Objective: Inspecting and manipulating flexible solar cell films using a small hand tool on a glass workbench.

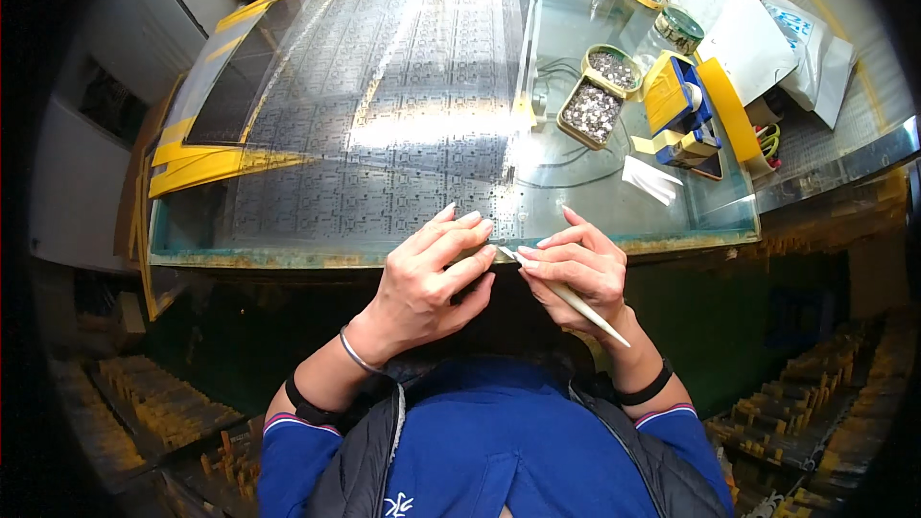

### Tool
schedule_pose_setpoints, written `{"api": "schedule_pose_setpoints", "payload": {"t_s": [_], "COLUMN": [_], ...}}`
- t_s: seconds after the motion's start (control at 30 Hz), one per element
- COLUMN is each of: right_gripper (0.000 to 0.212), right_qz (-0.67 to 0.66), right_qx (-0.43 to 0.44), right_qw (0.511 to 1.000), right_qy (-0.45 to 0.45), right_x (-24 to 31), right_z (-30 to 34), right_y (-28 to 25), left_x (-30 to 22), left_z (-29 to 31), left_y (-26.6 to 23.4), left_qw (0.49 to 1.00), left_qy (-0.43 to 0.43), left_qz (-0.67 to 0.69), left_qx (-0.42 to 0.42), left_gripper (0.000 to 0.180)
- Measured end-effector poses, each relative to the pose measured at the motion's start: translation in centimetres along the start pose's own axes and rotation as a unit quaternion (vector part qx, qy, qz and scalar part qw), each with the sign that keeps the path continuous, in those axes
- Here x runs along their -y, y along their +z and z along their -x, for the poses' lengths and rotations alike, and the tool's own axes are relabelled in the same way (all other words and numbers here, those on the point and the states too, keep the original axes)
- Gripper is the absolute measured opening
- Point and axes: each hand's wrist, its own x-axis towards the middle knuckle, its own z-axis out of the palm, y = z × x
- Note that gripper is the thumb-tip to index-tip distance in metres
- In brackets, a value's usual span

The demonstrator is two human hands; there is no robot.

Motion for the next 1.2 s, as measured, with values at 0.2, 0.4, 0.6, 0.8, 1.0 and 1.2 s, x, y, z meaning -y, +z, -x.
{"api": "schedule_pose_setpoints", "payload": {"t_s": [0.2,0.4,0.6,0.8,1.0,1.2], "right_gripper": [0.018,0.015,0.01,0.027,0.033,0.032], "right_qz": [0.023,0.038,-0.104,-0.027,-0.032,-0.005], "right_qx": [-0.014,-0.036,-0.083,0.041,0.055,0.042], "right_qw": [1.0,0.999,0.974,0.992,0.993,0.993], "right_qy": [0.005,0.007,0.183,0.115,0.104,0.109], "right_x": [0.2,0.7,0.3,0.1,0.0,0.0], "right_z": [0.1,0.1,-1.1,-2.2,-2.2,-2.0], "right_y": [0.3,0.7,0.8,0.5,0.1,0.6], "left_x": [0.1,0.0,0.5,1.0,0.1,0.1], "left_z": [-0.2,-0.3,-0.7,-2.4,-3.6,-3.9], "left_y": [0.0,0.0,0.2,-0.7,-1.0,-0.5], "left_qw": [1.0,1.0,0.997,0.995,0.991,0.99], "left_qy": [0.002,-0.01,-0.045,-0.074,-0.086,-0.012], "left_qz": [0.01,0.016,0.045,0.067,0.053,-0.024], "left_qx": [0.0,-0.007,-0.03,0.024,0.09,0.141], "left_gripper": [0.025,0.024,0.013,0.016,0.01,0.016]}}
